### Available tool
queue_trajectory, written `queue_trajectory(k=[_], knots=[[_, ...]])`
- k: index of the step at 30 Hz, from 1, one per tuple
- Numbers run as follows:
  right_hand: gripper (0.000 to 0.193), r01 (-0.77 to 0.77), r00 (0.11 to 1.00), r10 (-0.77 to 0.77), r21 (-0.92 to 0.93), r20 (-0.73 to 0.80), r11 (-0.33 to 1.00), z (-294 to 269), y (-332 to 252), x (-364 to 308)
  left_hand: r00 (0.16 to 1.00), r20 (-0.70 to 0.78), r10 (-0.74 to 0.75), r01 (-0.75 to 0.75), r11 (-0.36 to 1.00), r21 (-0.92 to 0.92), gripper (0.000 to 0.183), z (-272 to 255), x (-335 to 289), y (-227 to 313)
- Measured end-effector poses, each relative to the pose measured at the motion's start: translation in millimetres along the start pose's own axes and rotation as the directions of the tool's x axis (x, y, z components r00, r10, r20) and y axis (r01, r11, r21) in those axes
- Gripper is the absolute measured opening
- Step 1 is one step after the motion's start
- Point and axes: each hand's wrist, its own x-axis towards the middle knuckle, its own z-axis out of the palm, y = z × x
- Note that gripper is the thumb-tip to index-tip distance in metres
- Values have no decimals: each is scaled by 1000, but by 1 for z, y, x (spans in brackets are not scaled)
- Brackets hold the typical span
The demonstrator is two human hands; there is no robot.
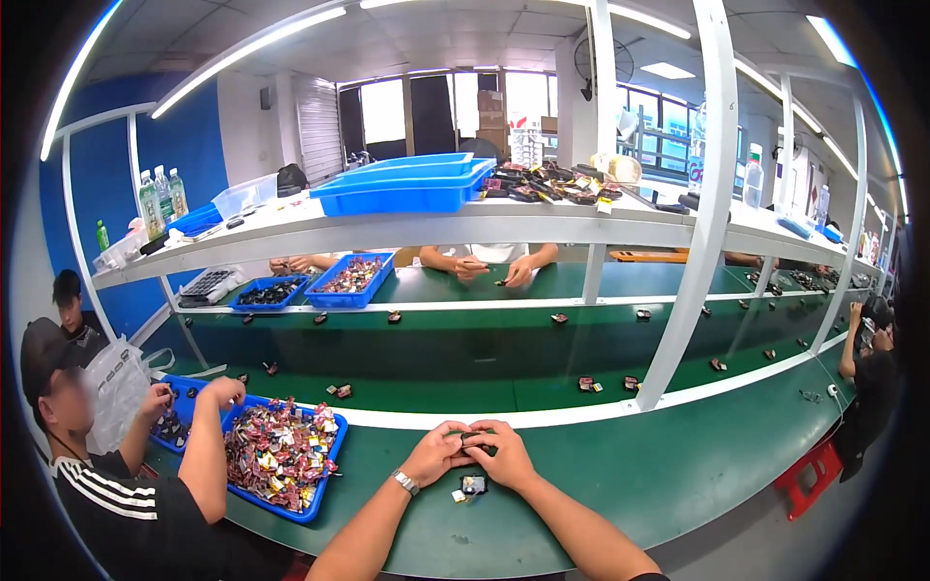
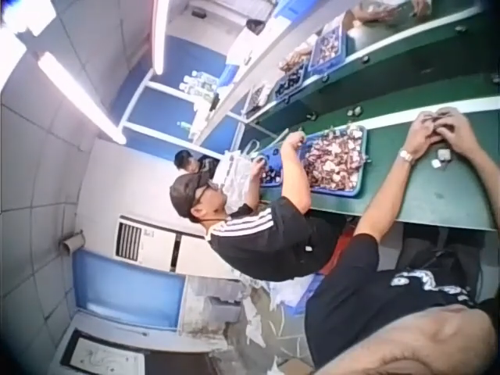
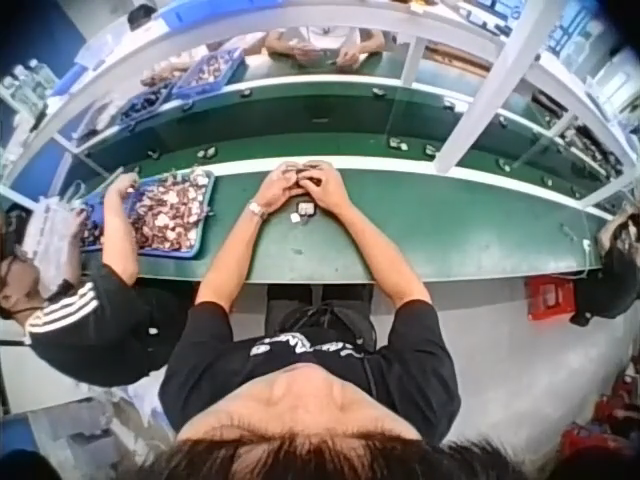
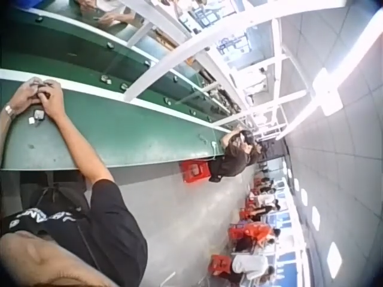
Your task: Assembling small electronic circuit board components on an industrial production line.
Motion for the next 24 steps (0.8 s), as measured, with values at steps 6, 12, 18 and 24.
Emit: queue_trajectory(k=[6,12,18,24], knots=[[15,70,995,-76,-83,-69,994,5,-4,0,999,-8,37,-37,999,15,22,1,1,-3],[17,133,983,-150,-144,-109,981,5,-17,2,996,40,83,-82,996,-30,23,-4,1,-5],[17,103,984,-119,-120,-131,987,4,-14,0,994,51,99,-96,994,-61,21,-4,1,-6],[16,149,976,-169,-143,-135,978,3,-18,1,995,35,88,-86,995,-56,23,-3,1,-4]])
